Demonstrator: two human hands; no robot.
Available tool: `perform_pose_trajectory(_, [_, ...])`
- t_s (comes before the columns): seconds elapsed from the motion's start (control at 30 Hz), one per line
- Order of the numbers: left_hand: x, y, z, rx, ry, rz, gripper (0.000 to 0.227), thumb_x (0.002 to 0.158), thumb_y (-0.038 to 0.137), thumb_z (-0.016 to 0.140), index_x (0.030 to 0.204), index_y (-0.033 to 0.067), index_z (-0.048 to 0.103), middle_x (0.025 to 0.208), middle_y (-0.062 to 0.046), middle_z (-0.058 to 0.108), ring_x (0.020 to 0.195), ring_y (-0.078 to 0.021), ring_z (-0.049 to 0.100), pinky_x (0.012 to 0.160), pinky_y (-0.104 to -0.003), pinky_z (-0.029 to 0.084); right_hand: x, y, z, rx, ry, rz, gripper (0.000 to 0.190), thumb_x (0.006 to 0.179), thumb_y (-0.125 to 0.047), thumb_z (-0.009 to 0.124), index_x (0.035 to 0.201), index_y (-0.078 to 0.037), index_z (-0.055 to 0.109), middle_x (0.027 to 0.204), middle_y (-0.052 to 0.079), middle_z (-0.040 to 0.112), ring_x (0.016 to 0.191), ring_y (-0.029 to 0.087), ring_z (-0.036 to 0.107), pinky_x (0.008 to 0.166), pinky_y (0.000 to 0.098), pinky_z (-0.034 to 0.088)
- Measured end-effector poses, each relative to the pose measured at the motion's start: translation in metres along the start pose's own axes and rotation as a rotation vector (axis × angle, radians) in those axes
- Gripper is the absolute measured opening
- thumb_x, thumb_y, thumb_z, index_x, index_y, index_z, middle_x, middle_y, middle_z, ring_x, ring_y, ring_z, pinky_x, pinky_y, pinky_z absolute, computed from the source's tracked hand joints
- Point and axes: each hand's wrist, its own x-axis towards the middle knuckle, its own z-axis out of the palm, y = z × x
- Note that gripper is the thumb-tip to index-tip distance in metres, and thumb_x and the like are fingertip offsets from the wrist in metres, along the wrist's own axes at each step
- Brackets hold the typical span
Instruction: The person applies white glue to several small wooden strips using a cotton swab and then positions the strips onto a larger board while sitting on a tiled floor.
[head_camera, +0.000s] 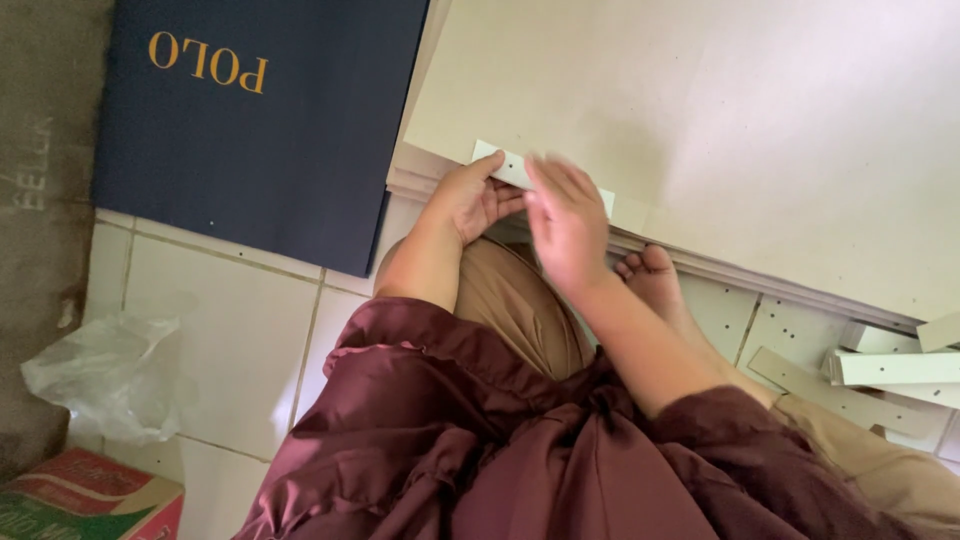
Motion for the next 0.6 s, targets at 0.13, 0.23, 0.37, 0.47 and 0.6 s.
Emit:
perform_pose_trajectory(0.13, [0.054, -0.025, -0.04, 0.031, 0.046, -0.02, 0.055, 0.102, 0.037, 0.06, 0.142, 0.0008, 0.047, 0.123, -0.018, 0.066, 0.108, -0.0384, 0.072, 0.085, -0.046, 0.066, -0.011, 0.018, 0.028, -0.299, -0.435, 0.082, 0.058, 0.103, -0.022, 0.06, 0.157, -0.005, 0.046, 0.163, 0.015, 0.044, 0.152, 0.033, 0.035, 0.122, 0.064, 0.014])
perform_pose_trajectory(0.23, [0.06, -0.034, -0.05, 0.054, 0.097, -0.006, 0.058, 0.102, 0.038, 0.06, 0.144, 0.0014, 0.042, 0.123, -0.02, 0.067, 0.108, -0.0385, 0.073, 0.084, -0.048, 0.065, -0.024, 0.02, 0.033, -0.34, -0.432, 0.065, 0.061, 0.102, -0.022, 0.061, 0.159, -0.008, 0.043, 0.164, 0.012, 0.042, 0.152, 0.031, 0.036, 0.122, 0.0644, 0.018])
perform_pose_trajectory(0.37, [0.018, -0.009, -0.012, -0.005, 0.09, 0.035, 0.059, 0.103, 0.032, 0.056, 0.146, -0.004, 0.036, 0.128, -0.031, 0.062, 0.116, -0.0476, 0.066, 0.092, -0.058, 0.059, -0.042, 0.043, 0.037, -0.403, -0.271, 0.045, 0.062, 0.098, -0.016, 0.067, 0.157, -0.009, 0.046, 0.158, 0.012, 0.05, 0.145, 0.029, 0.047, 0.119, 0.0593, 0.026])
perform_pose_trajectory(0.47, [-0.008, 0.003, 0.009, -0.026, 0.107, 0.05, 0.063, 0.104, 0.027, 0.051, 0.15, -0.0089, 0.028, 0.133, -0.036, 0.055, 0.124, -0.0532, 0.059, 0.097, -0.06, 0.055, -0.053, 0.072, 0.034, -0.438, -0.159, 0.003, 0.047, 0.101, -0.016, 0.064, 0.147, -0.011, 0.058, 0.143, 0.009, 0.065, 0.133, 0.025, 0.06, 0.114, 0.0511, 0.038])
perform_pose_trajectory(0.6, [-0.012, 0.003, 0.013, 0.036, 0.158, 0.105, 0.066, 0.101, 0.026, 0.052, 0.149, -0.0106, 0.025, 0.131, -0.036, 0.056, 0.119, -0.0557, 0.061, 0.094, -0.062, 0.056, -0.056, 0.086, 0.026, -0.466, -0.033, -0.047, 0.031, 0.097, -0.019, 0.069, 0.128, -0.021, 0.075, 0.128, -0.003, 0.075, 0.123, 0.016, 0.068, 0.108, 0.0406, 0.046])
